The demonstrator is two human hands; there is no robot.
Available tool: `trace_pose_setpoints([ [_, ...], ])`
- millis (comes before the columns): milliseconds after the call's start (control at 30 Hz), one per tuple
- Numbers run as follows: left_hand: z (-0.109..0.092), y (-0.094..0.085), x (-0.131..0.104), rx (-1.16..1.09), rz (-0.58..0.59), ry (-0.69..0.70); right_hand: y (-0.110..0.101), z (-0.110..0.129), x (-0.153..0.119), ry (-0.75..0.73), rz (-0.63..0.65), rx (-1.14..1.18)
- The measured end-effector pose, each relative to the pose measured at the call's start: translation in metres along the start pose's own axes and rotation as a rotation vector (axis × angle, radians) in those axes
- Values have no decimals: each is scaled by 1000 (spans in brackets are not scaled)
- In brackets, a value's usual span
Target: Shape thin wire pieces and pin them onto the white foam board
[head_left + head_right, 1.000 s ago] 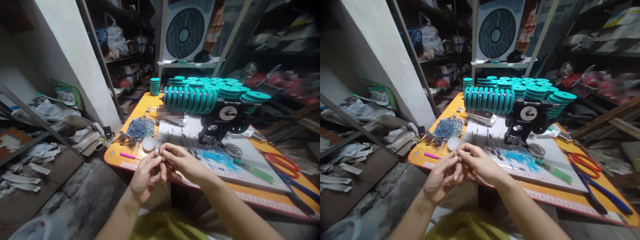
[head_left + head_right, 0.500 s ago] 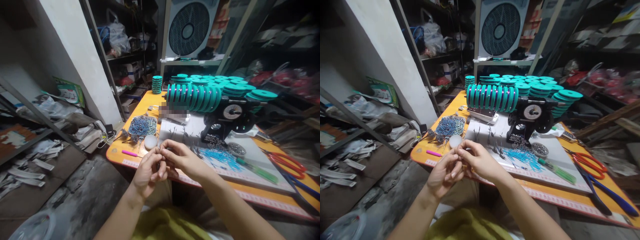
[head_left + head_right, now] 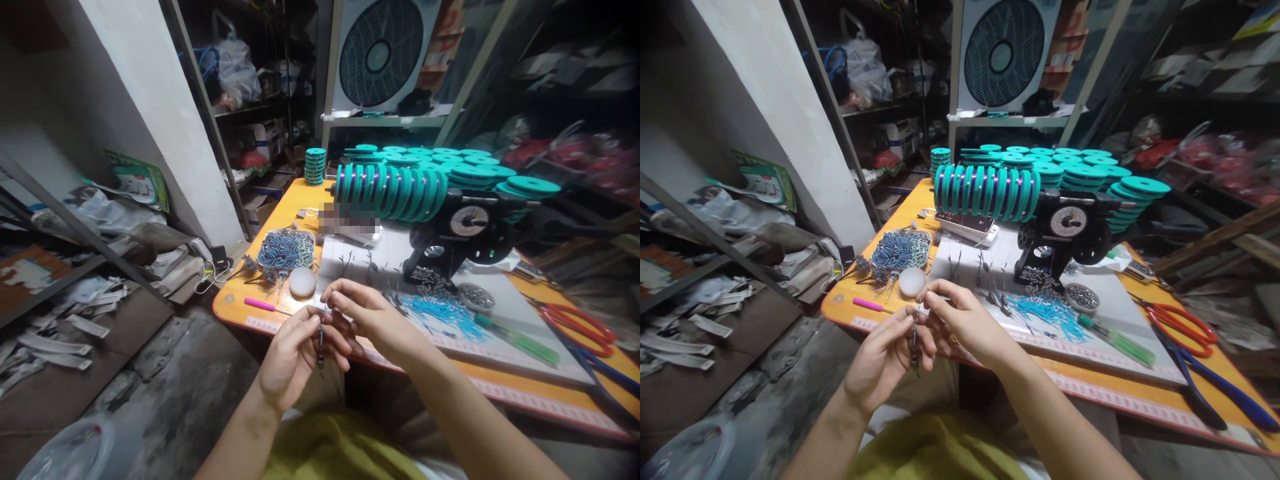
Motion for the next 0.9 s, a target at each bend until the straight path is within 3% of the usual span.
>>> trace_pose_setpoints([
  [133,-1,-11,-4,162,-66,13,-30,18,-9,-103,-279,-205],
  [233,-13,-21,-9,517,-178,145,-52,42,-18,-266,-489,-382],
  [333,-27,-29,-14,899,-318,292,-58,58,-12,-306,-563,-672],
  [467,-43,-25,-17,1357,-418,549,-58,59,16,-209,-473,-876],
  [567,-45,-22,-15,1515,-410,643,-59,56,28,-171,-416,-861],
  [667,-48,-20,-19,1466,-445,720,-56,55,23,-141,-350,-804],
  [733,-51,-14,-21,1351,-434,768,-52,51,15,-98,-277,-646],
  [800,-52,-4,-17,1212,-367,727,-44,49,8,-64,-188,-407],
  [900,-46,13,-3,1047,-242,556,-31,53,1,-64,-90,-126],
])
Point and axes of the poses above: each hand's wrist, its own x-axis towards the middle knuckle, its own y-axis out of the palm, z = x × y, the point moved 8 cm from there along x, towards the middle knuckle, and after that the axes turned 3 degrees about z, right-handed, at the moved point
